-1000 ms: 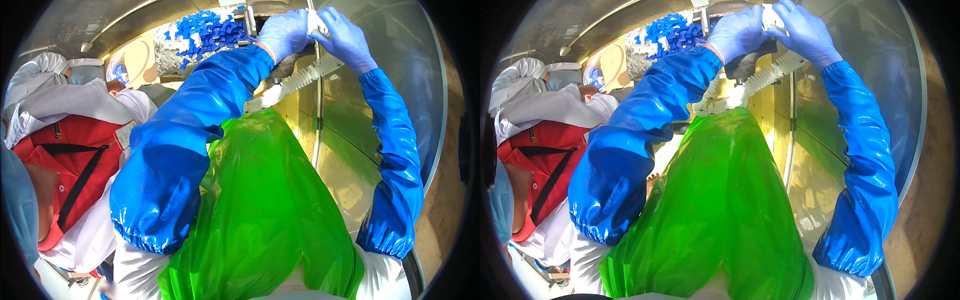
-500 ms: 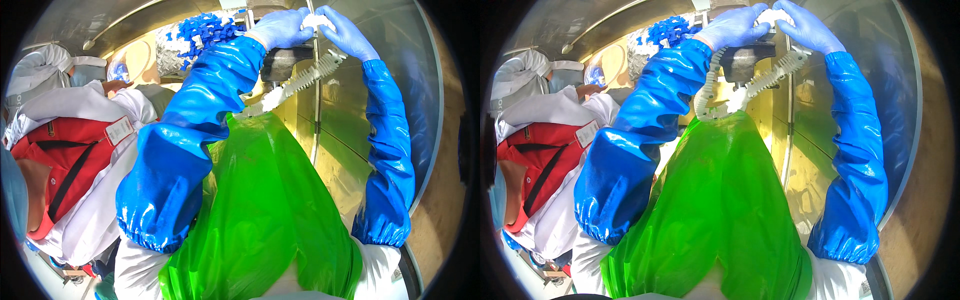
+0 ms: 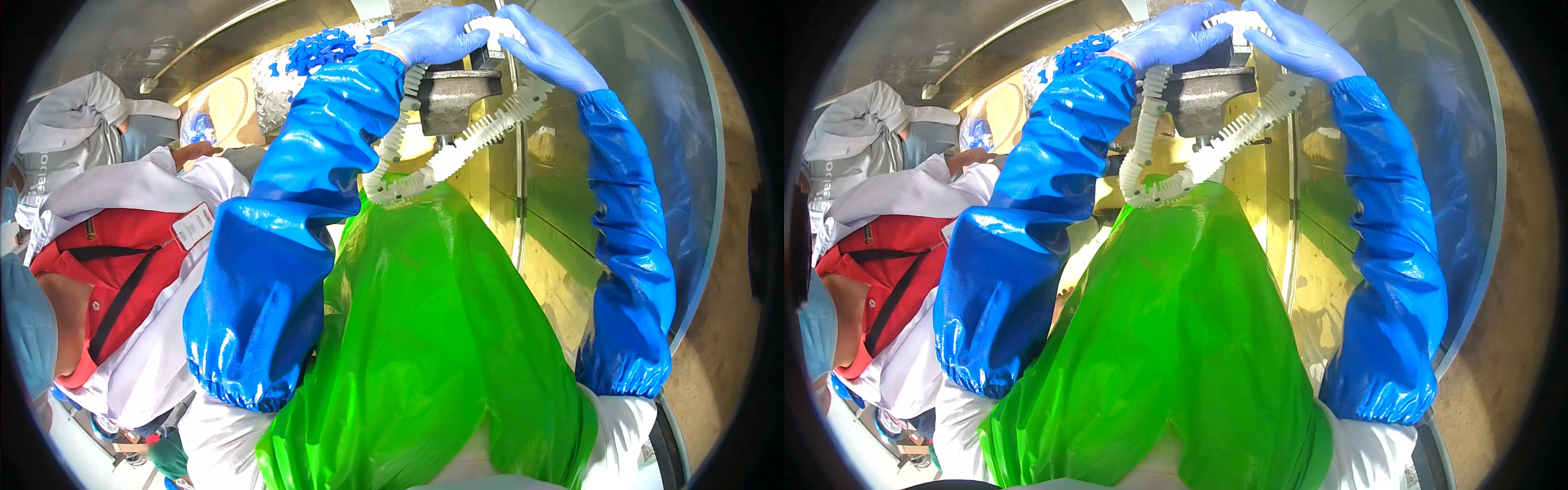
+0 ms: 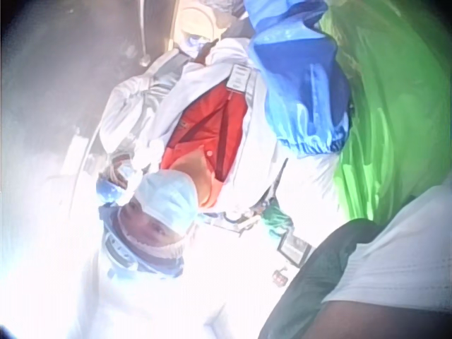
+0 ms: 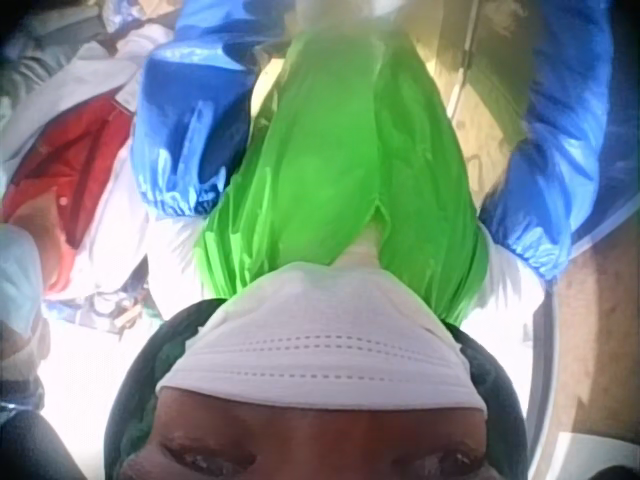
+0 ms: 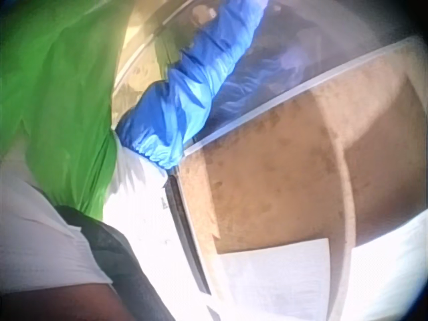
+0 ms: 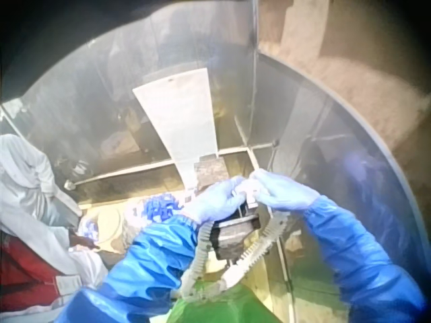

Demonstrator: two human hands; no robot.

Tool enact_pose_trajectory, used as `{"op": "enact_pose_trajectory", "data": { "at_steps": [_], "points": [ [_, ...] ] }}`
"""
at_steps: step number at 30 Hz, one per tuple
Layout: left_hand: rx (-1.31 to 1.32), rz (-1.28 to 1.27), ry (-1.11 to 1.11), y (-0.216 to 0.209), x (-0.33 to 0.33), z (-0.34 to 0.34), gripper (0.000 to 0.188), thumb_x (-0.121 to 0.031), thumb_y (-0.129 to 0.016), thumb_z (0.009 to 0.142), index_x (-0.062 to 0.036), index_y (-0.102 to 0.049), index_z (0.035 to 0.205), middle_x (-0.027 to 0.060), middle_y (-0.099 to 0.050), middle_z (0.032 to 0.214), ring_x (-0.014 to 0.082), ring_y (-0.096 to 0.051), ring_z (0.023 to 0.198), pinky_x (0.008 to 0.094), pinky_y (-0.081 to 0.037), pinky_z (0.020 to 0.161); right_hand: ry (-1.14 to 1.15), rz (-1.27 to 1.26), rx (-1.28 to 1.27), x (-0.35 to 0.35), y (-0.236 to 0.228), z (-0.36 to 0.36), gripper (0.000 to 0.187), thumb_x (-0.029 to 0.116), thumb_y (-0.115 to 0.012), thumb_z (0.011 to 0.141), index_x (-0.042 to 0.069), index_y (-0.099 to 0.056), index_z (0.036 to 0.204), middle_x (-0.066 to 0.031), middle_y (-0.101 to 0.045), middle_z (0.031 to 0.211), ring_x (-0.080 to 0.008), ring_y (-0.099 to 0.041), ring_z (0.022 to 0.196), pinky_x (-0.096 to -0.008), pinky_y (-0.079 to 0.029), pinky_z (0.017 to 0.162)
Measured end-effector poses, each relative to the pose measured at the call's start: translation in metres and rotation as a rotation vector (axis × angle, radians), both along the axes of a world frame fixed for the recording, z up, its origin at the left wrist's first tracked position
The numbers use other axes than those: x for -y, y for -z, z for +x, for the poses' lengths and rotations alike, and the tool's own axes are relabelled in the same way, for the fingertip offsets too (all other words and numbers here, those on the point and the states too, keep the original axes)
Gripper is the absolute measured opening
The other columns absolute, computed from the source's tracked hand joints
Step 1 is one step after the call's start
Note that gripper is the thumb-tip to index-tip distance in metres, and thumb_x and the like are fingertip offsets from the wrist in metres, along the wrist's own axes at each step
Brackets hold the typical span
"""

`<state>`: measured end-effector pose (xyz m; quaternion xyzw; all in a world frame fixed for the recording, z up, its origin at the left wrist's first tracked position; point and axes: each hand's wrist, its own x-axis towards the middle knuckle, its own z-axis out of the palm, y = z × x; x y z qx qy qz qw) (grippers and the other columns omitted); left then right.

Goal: The person attaches small blue plastic pieces to a white circular plastic frame held in a vise. They repeatedly pick up blue pieces and press them into slots around the frame's circumference, occasionally rotating the frame to access different sections.

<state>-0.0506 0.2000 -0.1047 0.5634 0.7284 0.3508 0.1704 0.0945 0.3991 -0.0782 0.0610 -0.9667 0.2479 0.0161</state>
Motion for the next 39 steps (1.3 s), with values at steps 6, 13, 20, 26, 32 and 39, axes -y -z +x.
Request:
{"op": "enact_pose_trajectory", "data": {
  "at_steps": [6,13,20,26,32,39],
  "points": [
    [-0.162,-0.034,-0.057,0.012,0.004,0.012,0.062,-0.047,-0.052,0.101,-0.0071,-0.048,0.148,0.0269,-0.066,0.124,0.043,-0.065,0.116,0.0507,-0.05,0.101,0.012,-0.049,0.08,-0.002,0.003,0.004,0.043,0.039,-0.056,0.104,0.009,-0.047,0.133,-0.0191,-0.057,0.131,-0.0385,-0.057,0.124,-0.0451,-0.044,0.106],
    [-0.268,0.004,-0.133,0.012,0.002,0.015,0.055,-0.036,-0.052,0.099,0.001,-0.053,0.139,0.0317,-0.066,0.123,0.0437,-0.063,0.12,0.0487,-0.049,0.104,-0.029,-0.044,0.01,0.006,-0.014,0.006,0.04,0.028,-0.059,0.097,0.004,-0.051,0.128,-0.0214,-0.056,0.124,-0.0395,-0.056,0.122,-0.0456,-0.043,0.107],
    [-0.191,-0.084,-0.162,-0.027,0.006,0.032,0.038,-0.025,-0.052,0.095,0.0014,-0.058,0.122,0.0292,-0.069,0.11,0.0463,-0.066,0.105,0.0525,-0.053,0.092,-0.034,-0.027,0.01,0.007,-0.021,0.008,0.039,0.024,-0.059,0.095,0.002,-0.052,0.126,-0.0211,-0.056,0.12,-0.0397,-0.055,0.121,-0.0466,-0.042,0.107],
    [-0.283,-0.056,-0.218,-0.019,0.004,0.03,0.027,-0.02,-0.055,0.093,0.0011,-0.059,0.111,0.028,-0.067,0.103,0.0451,-0.067,0.1,0.0528,-0.054,0.088,-0.042,-0.089,0.055,0.01,-0.028,0.002,0.045,0.03,-0.059,0.098,0.002,-0.052,0.132,-0.0219,-0.058,0.126,-0.0391,-0.054,0.124,-0.046,-0.042,0.108],
    [-0.328,-0.008,-0.215,-0.015,0.0,0.035,0.022,-0.014,-0.056,0.091,0.0004,-0.058,0.108,0.0251,-0.064,0.101,0.0433,-0.067,0.092,0.0528,-0.054,0.082,-0.049,-0.026,0.01,-0.002,-0.012,0.005,0.052,0.035,-0.061,0.098,0.002,-0.051,0.137,-0.0219,-0.058,0.128,-0.0388,-0.054,0.125,-0.0455,-0.042,0.109],
    [-0.43,0.036,-0.222,0.001,-0.002,0.042,0.026,-0.014,-0.059,0.088,0.0001,-0.057,0.11,0.0236,-0.064,0.099,0.0414,-0.067,0.088,0.0521,-0.055,0.078,-0.018,0.036,-0.123,-0.02,0.038,0.013,0.049,0.034,-0.057,0.104,0.007,-0.046,0.144,-0.0201,-0.054,0.141,-0.0374,-0.053,0.134,-0.0447,-0.04,0.114]
  ]
}}
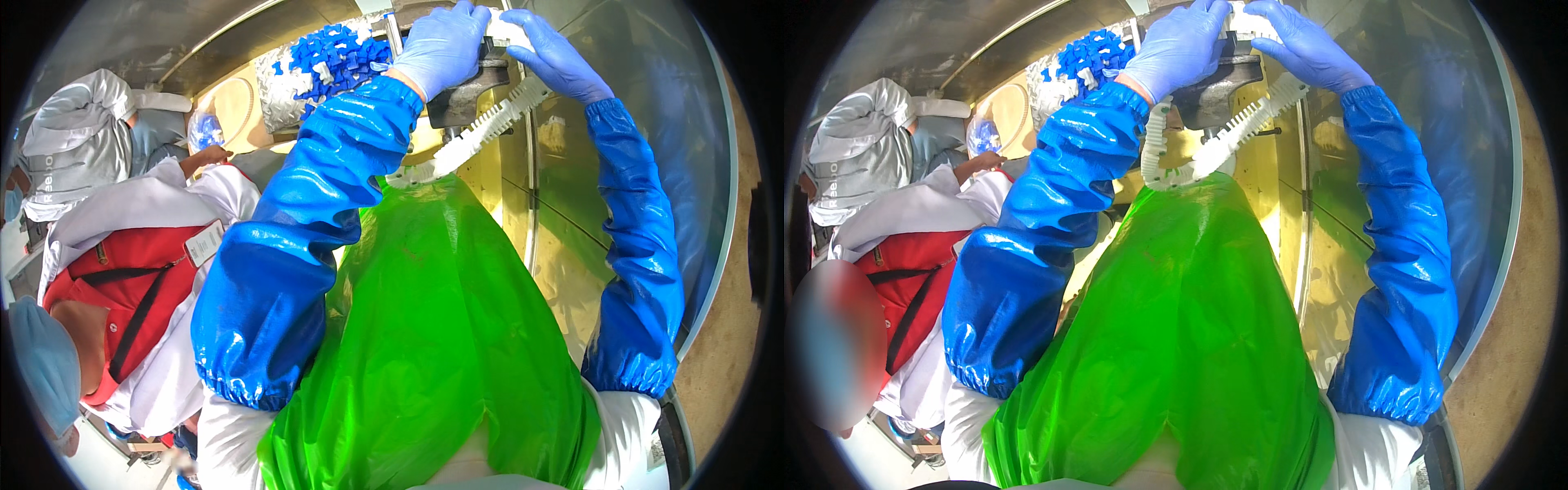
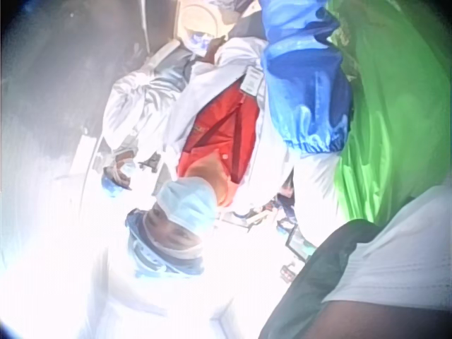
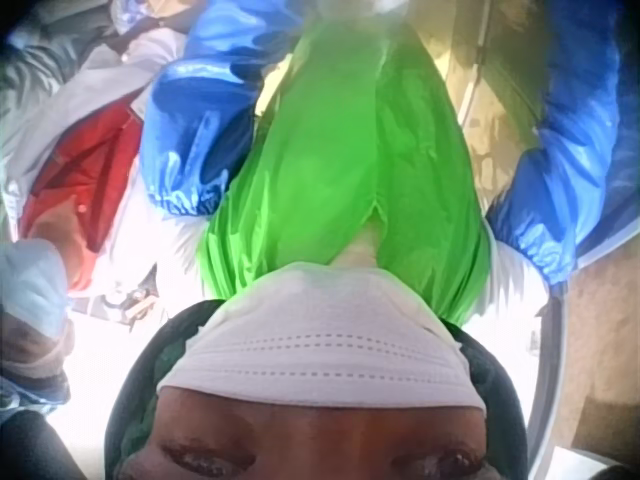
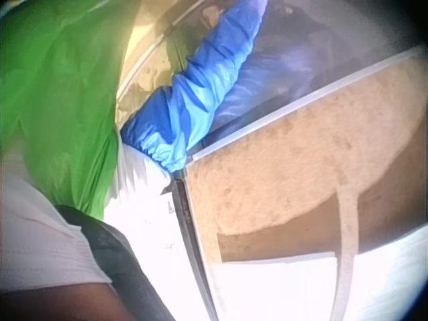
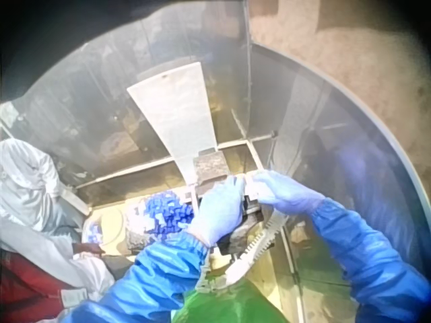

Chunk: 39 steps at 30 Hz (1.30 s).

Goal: The person attaches small blue plastic pieces to a white circular plastic frame held in a vise. They repeatedly pick up blue pieces and press them into slots around the frame's circumference, occasionally rotating the frame to access different sections.

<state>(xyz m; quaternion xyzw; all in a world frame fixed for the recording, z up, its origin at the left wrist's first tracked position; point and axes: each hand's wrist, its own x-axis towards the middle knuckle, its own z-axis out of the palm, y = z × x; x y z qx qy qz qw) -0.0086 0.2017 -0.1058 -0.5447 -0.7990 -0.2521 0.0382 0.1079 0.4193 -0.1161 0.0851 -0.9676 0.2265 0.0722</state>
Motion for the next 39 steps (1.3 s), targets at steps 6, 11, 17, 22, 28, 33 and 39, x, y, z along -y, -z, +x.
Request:
{"op": "enact_pose_trajectory", "data": {
  "at_steps": [6,11,17,22,28,33,39],
  "points": [
    [0.104,0.025,0.03,0.001,-0.005,-0.013,0.032,-0.023,-0.057,0.094,0.0023,-0.058,0.113,0.0267,-0.066,0.101,0.0427,-0.068,0.091,0.0524,-0.054,0.081,0.031,-0.138,0.096,0.003,-0.009,-0.006,0.044,0.027,-0.057,0.104,0.006,-0.048,0.141,-0.0175,-0.055,0.138,-0.0352,-0.054,0.131,-0.0417,-0.04,0.114],
    [0.183,-0.06,0.016,-0.004,-0.011,-0.023,0.036,-0.028,-0.054,0.098,0.0043,-0.059,0.113,0.0293,-0.067,0.104,0.044,-0.069,0.095,0.0515,-0.055,0.084,-0.076,-0.318,0.213,0.006,-0.059,-0.024,0.052,0.033,-0.064,0.096,0.003,-0.052,0.136,-0.021,-0.059,0.127,-0.038,-0.055,0.123,-0.0456,-0.043,0.108],
    [0.156,-0.018,-0.051,-0.005,-0.02,-0.028,0.034,-0.027,-0.054,0.098,0.003,-0.06,0.112,0.0278,-0.067,0.098,0.0437,-0.069,0.09,0.0522,-0.056,0.081,-0.072,-0.156,0.122,-0.002,-0.058,-0.042,0.044,0.03,-0.066,0.094,0.004,-0.058,0.128,-0.0179,-0.06,0.122,-0.0368,-0.056,0.119,-0.0446,-0.044,0.105],
    [0.148,-0.058,-0.062,-0.006,-0.025,-0.032,0.031,-0.025,-0.057,0.096,0.0017,-0.061,0.111,0.0269,-0.066,0.097,0.0425,-0.069,0.087,0.0523,-0.057,0.078,-0.077,-0.179,0.091,-0.005,-0.054,-0.049,0.041,0.028,-0.067,0.093,0.003,-0.06,0.126,-0.0172,-0.059,0.118,-0.0364,-0.056,0.117,-0.0448,-0.044,0.104],
    [0.112,-0.009,-0.061,-0.005,-0.023,-0.038,0.026,-0.022,-0.059,0.094,0.0,-0.059,0.108,0.0257,-0.065,0.096,0.0417,-0.069,0.086,0.0519,-0.056,0.076,-0.083,-0.174,0.057,-0.004,-0.048,-0.057,0.038,0.022,-0.067,0.092,0.002,-0.061,0.123,-0.0184,-0.059,0.116,-0.0376,-0.057,0.112,-0.0439,-0.045,0.102],
    [0.115,-0.154,-0.07,-0.009,-0.027,-0.045,0.026,-0.021,-0.06,0.092,-0.0003,-0.059,0.109,0.0258,-0.065,0.1,0.0421,-0.07,0.084,0.0527,-0.056,0.074,-0.074,-0.159,-0.03,-0.003,-0.036,-0.056,0.037,0.014,-0.067,0.09,-0.001,-0.06,0.123,-0.0199,-0.06,0.114,-0.039,-0.058,0.111,-0.043,-0.046,0.101],
    [0.109,-0.206,-0.118,-0.003,-0.032,-0.047,0.027,-0.022,-0.06,0.093,-0.0009,-0.059,0.11,0.0259,-0.065,0.102,0.0415,-0.07,0.084,0.053,-0.057,0.073,-0.073,-0.127,-0.018,0.001,-0.047,-0.059,0.037,0.014,-0.066,0.089,-0.001,-0.06,0.122,-0.0202,-0.059,0.112,-0.0398,-0.057,0.11,-0.0441,-0.047,0.099]
  ]
}}
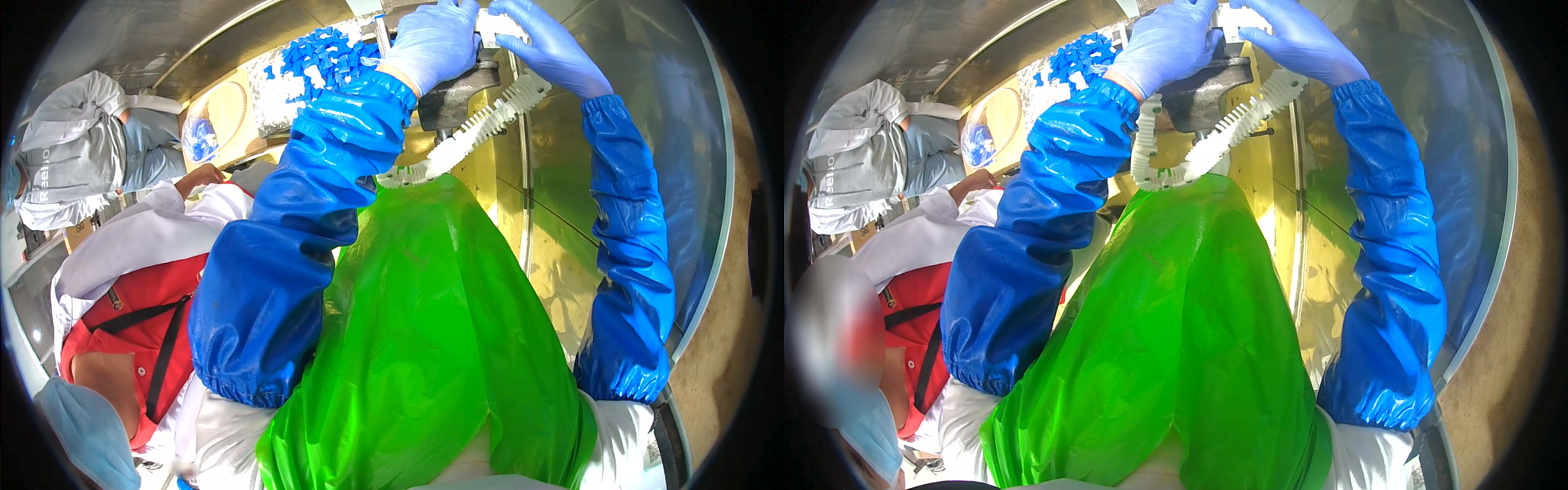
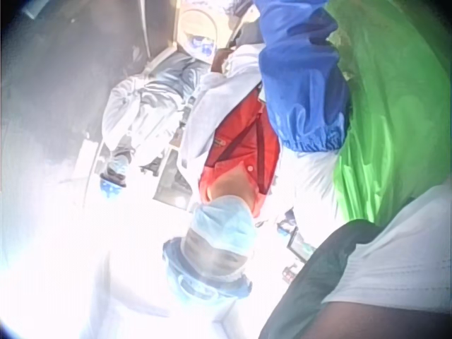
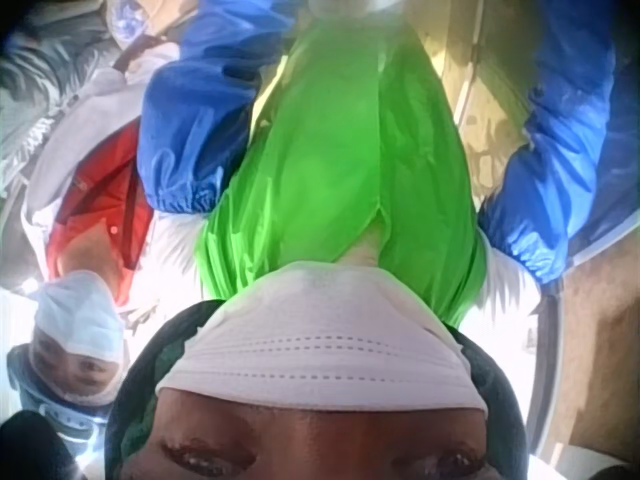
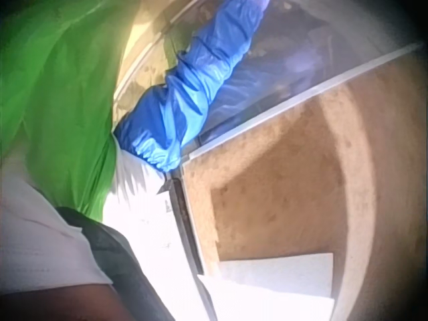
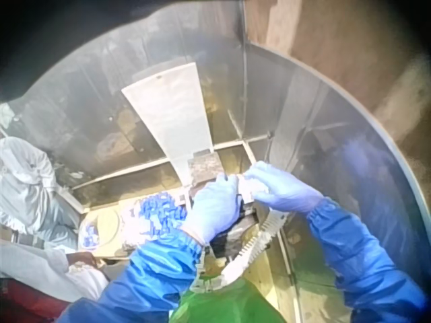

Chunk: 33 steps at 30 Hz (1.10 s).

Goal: The person attaches small blue plastic pieces to a white circular plastic frame held in a vise. They repeatedly pick up blue pieces and press them into slots around the frame's circumference, occasionally rotating the frame to access different sections.

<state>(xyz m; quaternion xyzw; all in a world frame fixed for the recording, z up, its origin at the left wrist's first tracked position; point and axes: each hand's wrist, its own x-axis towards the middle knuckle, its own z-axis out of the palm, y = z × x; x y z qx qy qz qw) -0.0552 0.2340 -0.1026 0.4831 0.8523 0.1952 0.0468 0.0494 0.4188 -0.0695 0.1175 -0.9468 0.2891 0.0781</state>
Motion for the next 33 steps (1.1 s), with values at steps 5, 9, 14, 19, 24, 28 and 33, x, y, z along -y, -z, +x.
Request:
{"op": "enact_pose_trajectory", "data": {
  "at_steps": [5,9,14,19,24,28,33],
  "points": [
    [0.073,0.012,-0.049,0.006,0.001,0.0,0.031,-0.025,-0.059,0.095,-0.001,-0.058,0.115,0.0265,-0.065,0.106,0.0422,-0.07,0.088,0.0532,-0.056,0.077,-0.024,0.06,0.078,0.005,-0.014,-0.01,0.037,0.018,-0.064,0.09,0.001,-0.06,0.122,-0.0203,-0.058,0.111,-0.0397,-0.056,0.109,-0.0457,-0.046,0.098],
    [0.139,0.058,0.026,0.013,0.007,-0.006,0.034,-0.027,-0.057,0.097,-0.0007,-0.057,0.118,0.0282,-0.064,0.109,0.0446,-0.068,0.096,0.0535,-0.055,0.083,-0.041,0.048,0.133,0.0,-0.008,-0.013,0.037,0.02,-0.064,0.092,0.002,-0.059,0.124,-0.0196,-0.057,0.115,-0.0381,-0.056,0.113,-0.0449,-0.045,0.1],
    [0.212,0.039,0.051,0.004,0.013,-0.012,0.038,-0.031,-0.056,0.099,0.0004,-0.054,0.122,0.0306,-0.064,0.113,0.0466,-0.066,0.104,0.0541,-0.054,0.09,-0.036,-0.076,0.232,-0.005,0.001,-0.02,0.037,0.017,-0.067,0.094,0.002,-0.057,0.126,-0.0175,-0.057,0.118,-0.0342,-0.057,0.116,-0.0427,-0.045,0.102],
    [0.207,0.021,0.063,0.025,0.004,-0.02,0.039,-0.033,-0.055,0.1,0.0005,-0.054,0.121,0.0307,-0.065,0.116,0.0468,-0.065,0.108,0.0533,-0.053,0.093,-0.009,-0.075,0.271,-0.011,0.01,-0.017,0.037,0.015,-0.069,0.093,0.002,-0.059,0.126,-0.0168,-0.059,0.117,-0.0325,-0.058,0.115,-0.0416,-0.045,0.103],
    [0.149,0.106,0.094,0.031,0.005,-0.023,0.036,-0.03,-0.056,0.099,-0.0002,-0.056,0.118,0.0299,-0.065,0.117,0.0465,-0.066,0.107,0.0526,-0.053,0.094,0.058,-0.076,0.231,-0.008,0.017,-0.013,0.037,0.016,-0.068,0.093,0.003,-0.058,0.126,-0.0167,-0.059,0.117,-0.0322,-0.058,0.116,-0.0413,-0.046,0.103],
    [0.148,0.042,0.02,0.013,0.006,-0.011,0.033,-0.028,-0.057,0.098,-0.001,-0.057,0.117,0.0275,-0.065,0.114,0.0454,-0.067,0.104,0.0532,-0.055,0.09,0.073,-0.073,0.182,-0.004,0.018,-0.009,0.038,0.016,-0.066,0.093,0.002,-0.057,0.127,-0.018,-0.058,0.118,-0.0334,-0.058,0.117,-0.0419,-0.046,0.103],
    [0.14,0.074,-0.03,0.02,0.009,-0.004,0.034,-0.029,-0.055,0.099,-0.0017,-0.056,0.12,0.0274,-0.063,0.112,0.045,-0.068,0.101,0.054,-0.056,0.087,0.047,0.012,0.171,-0.001,0.015,-0.011,0.04,0.015,-0.065,0.092,0.002,-0.056,0.129,-0.0192,-0.058,0.12,-0.0348,-0.058,0.119,-0.0421,-0.046,0.104]
  ]
}}
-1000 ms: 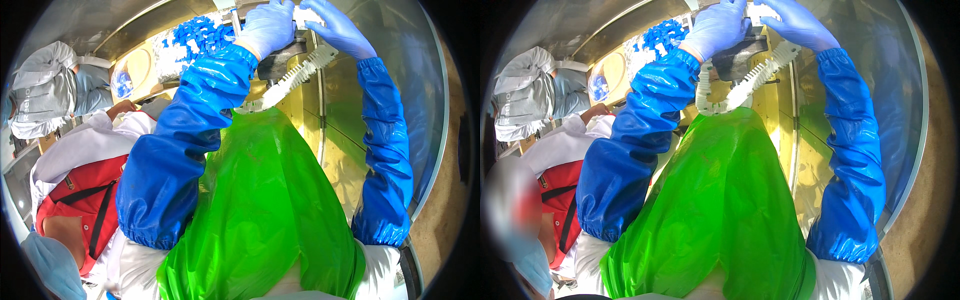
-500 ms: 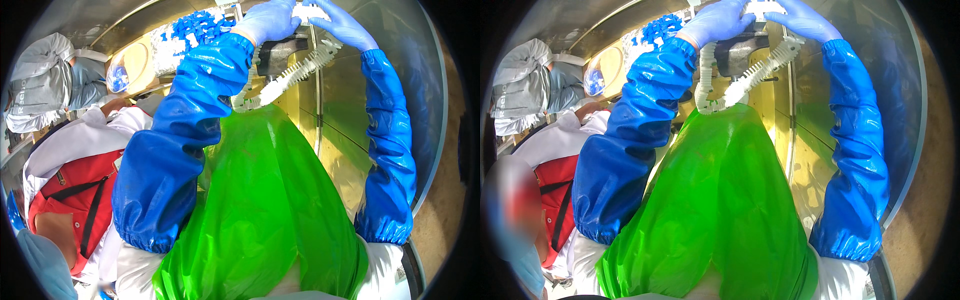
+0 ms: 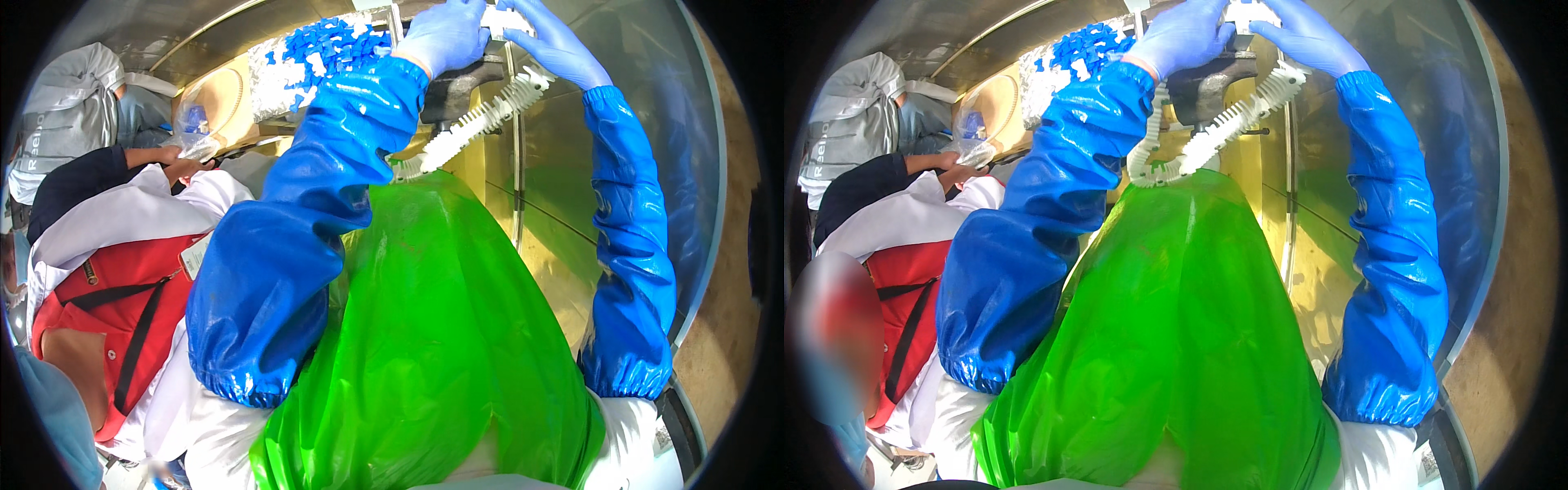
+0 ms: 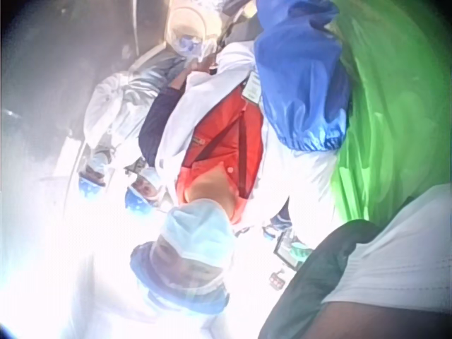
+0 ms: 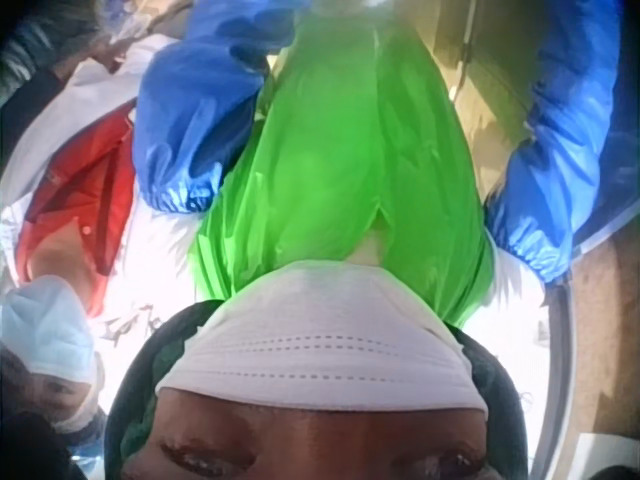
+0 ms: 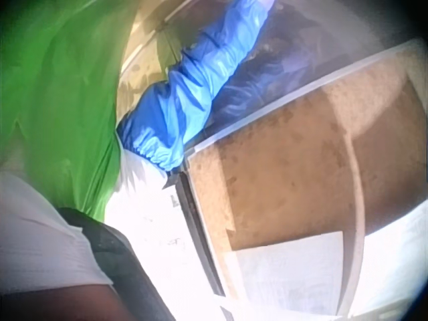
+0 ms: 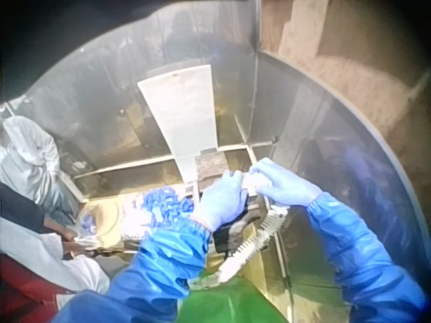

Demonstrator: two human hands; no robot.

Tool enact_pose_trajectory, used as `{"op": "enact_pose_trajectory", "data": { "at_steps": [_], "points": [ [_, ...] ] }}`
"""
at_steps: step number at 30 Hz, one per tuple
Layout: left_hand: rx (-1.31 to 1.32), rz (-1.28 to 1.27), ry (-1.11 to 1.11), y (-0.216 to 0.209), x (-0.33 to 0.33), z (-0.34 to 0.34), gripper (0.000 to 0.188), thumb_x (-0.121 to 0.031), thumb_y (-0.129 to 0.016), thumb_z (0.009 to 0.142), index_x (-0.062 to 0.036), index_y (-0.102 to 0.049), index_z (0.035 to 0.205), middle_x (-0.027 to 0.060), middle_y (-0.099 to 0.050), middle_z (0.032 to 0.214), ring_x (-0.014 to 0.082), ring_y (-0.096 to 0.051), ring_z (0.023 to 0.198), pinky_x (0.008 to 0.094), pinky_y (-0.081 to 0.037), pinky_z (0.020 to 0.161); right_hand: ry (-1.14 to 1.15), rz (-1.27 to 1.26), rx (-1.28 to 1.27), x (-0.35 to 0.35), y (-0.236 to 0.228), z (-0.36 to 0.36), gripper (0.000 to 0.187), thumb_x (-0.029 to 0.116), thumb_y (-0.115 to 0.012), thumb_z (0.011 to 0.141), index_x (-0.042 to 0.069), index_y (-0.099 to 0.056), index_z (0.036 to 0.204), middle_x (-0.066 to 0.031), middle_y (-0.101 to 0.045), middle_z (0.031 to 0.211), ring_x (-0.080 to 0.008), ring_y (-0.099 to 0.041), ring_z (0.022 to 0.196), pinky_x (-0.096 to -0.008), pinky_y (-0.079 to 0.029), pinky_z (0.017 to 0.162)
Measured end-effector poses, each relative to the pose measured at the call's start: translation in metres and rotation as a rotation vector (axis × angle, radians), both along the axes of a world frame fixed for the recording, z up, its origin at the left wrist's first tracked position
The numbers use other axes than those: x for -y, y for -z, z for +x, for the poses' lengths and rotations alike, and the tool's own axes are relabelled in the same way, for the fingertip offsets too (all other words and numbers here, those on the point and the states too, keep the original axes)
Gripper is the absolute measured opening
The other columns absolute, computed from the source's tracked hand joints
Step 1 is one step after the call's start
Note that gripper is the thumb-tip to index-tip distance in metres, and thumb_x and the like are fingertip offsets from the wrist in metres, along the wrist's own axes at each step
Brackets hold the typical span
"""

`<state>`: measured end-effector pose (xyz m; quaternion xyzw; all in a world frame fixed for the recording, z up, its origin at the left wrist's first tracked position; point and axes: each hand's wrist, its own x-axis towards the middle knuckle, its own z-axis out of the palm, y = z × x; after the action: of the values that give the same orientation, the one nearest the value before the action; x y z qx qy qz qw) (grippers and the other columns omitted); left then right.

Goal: The person attaches small blue plastic pieces to a white circular plastic frame held in a vise. They repeatedly pick up blue pieces and press them into slots around the frame's circumference, occasionally rotating the frame to access different sections.

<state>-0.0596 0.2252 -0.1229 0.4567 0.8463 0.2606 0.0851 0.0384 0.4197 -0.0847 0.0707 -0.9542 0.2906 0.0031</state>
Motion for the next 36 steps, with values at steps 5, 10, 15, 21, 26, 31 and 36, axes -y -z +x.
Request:
{"op": "enact_pose_trajectory", "data": {
  "at_steps": [5,10,15,21,26,31,36],
  "points": [
    [-0.055,0.142,-0.008,0.03,0.004,0.002,0.038,-0.032,-0.053,0.1,-0.0019,-0.055,0.123,0.0294,-0.061,0.116,0.0464,-0.066,0.104,0.0537,-0.055,0.088,-0.046,-0.008,-0.084,0.0,0.007,-0.004,0.04,0.017,-0.065,0.094,0.001,-0.055,0.13,-0.0197,-0.058,0.12,-0.0345,-0.057,0.119,-0.0416,-0.045,0.104],
    [0.131,0.026,0.07,-0.004,0.005,-0.009,0.041,-0.033,-0.051,0.101,-0.0007,-0.054,0.125,0.0293,-0.062,0.122,0.0465,-0.062,0.114,0.0529,-0.051,0.098,0.069,-0.092,0.031,0.0,0.012,0.003,0.042,0.024,-0.066,0.096,0.001,-0.055,0.13,-0.0204,-0.058,0.123,-0.0335,-0.057,0.121,-0.0419,-0.044,0.106],
    [0.158,0.089,0.136,0.01,0.001,-0.012,0.042,-0.035,-0.051,0.102,-0.0009,-0.053,0.127,0.0296,-0.062,0.121,0.0474,-0.059,0.119,0.0523,-0.047,0.102,0.083,-0.113,0.055,0.0,0.008,0.005,0.042,0.026,-0.066,0.097,0.0,-0.055,0.129,-0.0197,-0.06,0.122,-0.0325,-0.059,0.121,-0.0415,-0.045,0.105],
    [0.279,0.192,0.302,0.02,0.012,-0.018,0.048,-0.038,-0.045,0.107,-0.0001,-0.046,0.137,0.0319,-0.06,0.126,0.0493,-0.057,0.123,0.0507,-0.046,0.106,0.048,-0.3,0.164,-0.012,0.014,-0.001,0.037,0.017,-0.066,0.093,0.003,-0.055,0.126,-0.0127,-0.062,0.118,-0.0224,-0.058,0.116,-0.0373,-0.046,0.103],
    [0.257,0.182,0.107,0.024,0.01,0.003,0.054,-0.039,-0.043,0.108,0.0019,-0.041,0.144,0.0347,-0.058,0.132,0.0489,-0.057,0.126,0.0517,-0.046,0.106,0.04,-0.371,0.202,-0.021,0.024,-0.004,0.038,0.012,-0.066,0.091,0.005,-0.054,0.126,-0.0072,-0.061,0.117,-0.0167,-0.056,0.117,-0.0341,-0.046,0.103],
    [0.233,0.103,0.113,0.014,0.009,0.005,0.048,-0.036,-0.042,0.108,0.0016,-0.044,0.137,0.0346,-0.056,0.135,0.0495,-0.057,0.124,0.0533,-0.047,0.103,0.013,-0.441,0.198,-0.018,0.024,-0.001,0.038,0.012,-0.066,0.091,0.005,-0.053,0.127,-0.0054,-0.06,0.116,-0.0153,-0.055,0.116,-0.0329,-0.045,0.104],
    [0.056,-0.056,0.033,0.009,0.0,0.009,0.048,-0.038,-0.052,0.101,0.0003,-0.053,0.13,0.0297,-0.063,0.126,0.0461,-0.063,0.116,0.0529,-0.05,0.099,-0.016,-0.395,0.129,-0.021,0.033,0.002,0.039,0.018,-0.064,0.095,0.006,-0.054,0.131,-0.0097,-0.061,0.12,-0.0215,-0.059,0.118,-0.0364,-0.046,0.105]
  ]
}}
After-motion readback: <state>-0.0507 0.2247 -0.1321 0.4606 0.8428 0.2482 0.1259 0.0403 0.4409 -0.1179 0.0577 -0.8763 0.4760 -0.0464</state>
